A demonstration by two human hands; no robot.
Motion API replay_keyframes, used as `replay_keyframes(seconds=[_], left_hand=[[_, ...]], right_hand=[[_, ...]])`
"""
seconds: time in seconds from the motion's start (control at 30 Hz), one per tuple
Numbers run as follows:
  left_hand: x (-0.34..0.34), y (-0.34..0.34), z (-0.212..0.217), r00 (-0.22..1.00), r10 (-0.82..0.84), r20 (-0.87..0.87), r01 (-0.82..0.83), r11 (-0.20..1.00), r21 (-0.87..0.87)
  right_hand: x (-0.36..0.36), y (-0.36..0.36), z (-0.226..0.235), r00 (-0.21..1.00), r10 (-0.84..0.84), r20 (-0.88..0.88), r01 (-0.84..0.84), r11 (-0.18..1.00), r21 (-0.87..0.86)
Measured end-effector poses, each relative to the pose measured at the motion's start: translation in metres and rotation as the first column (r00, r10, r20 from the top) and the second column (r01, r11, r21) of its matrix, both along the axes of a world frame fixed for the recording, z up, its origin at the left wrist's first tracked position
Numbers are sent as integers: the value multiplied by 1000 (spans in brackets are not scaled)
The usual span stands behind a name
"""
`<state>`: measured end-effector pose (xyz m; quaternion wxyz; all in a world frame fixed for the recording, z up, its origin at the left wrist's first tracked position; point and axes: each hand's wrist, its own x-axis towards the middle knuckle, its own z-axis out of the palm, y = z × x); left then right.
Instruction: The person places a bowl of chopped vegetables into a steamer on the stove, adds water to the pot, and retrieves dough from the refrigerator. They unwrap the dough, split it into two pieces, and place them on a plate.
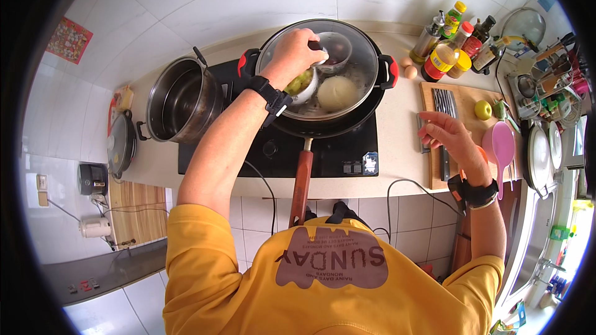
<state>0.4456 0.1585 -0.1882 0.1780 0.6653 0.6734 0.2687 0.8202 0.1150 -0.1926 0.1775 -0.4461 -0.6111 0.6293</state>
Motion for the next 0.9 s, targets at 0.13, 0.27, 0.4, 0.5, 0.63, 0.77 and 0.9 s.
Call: replay_keyframes(seconds=[0.13,0.27,0.4,0.5,0.63,0.77,0.9], left_hand=[[1,0,-2,998,20,64,-18,1000,-21],[-1,0,-5,1000,0,-21,0,999,34],[-1,1,-5,1000,-1,-9,2,999,41],[1,1,0,999,36,34,-34,998,-47],[2,0,6,998,54,-22,-56,996,-75],[1,2,3,997,61,37,-57,995,-82],[-2,5,-6,1000,18,14,-18,1000,18]], right_hand=[[6,-3,-5,1000,0,21,0,1000,-3],[11,-9,-7,1000,13,16,-12,1000,-17],[20,-17,-7,999,26,32,-26,1000,2],[30,-24,-6,998,-9,58,9,1000,1],[44,-35,-7,994,-82,78,83,997,-7],[50,-51,-8,984,-155,84,156,988,-3],[54,-75,-7,963,-242,119,245,969,-10]])
